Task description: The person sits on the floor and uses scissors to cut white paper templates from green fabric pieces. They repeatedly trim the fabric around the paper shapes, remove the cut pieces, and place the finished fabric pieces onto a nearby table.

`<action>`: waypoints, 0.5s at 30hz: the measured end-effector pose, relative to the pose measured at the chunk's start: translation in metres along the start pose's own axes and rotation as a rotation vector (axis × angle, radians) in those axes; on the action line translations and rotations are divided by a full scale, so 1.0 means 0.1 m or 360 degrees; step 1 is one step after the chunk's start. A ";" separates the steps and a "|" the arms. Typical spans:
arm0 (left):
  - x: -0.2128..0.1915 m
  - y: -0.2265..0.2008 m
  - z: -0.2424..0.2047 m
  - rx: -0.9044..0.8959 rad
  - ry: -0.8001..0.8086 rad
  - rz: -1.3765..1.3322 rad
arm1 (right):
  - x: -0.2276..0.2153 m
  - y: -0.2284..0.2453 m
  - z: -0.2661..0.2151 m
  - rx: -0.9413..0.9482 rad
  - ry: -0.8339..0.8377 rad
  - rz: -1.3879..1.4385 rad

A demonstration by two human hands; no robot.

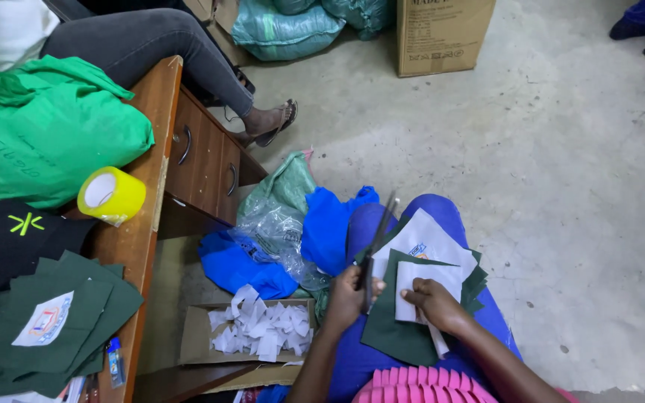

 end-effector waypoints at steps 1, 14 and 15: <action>-0.11 -0.08 -0.03 -0.0096 0.0048 -0.0089 | 0.00 -0.10 0.04 -0.0080 -0.0039 0.0204; -0.70 -0.35 -0.84 -0.0699 0.0984 0.0008 | 0.12 0.27 0.21 -0.0355 -0.0247 -0.0093; -0.80 -0.32 -0.92 -0.0723 0.0985 -0.0004 | 0.16 0.22 0.18 -0.0330 -0.0237 -0.0092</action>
Point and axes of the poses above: each hand's wrist, its own z-axis towards the middle knuckle, its own x-axis out of the palm, y = z × x, the point moved 1 cm from there along z, towards the middle knuckle, and after that the axes turned 5 degrees about -y, right-handed, at the moved point
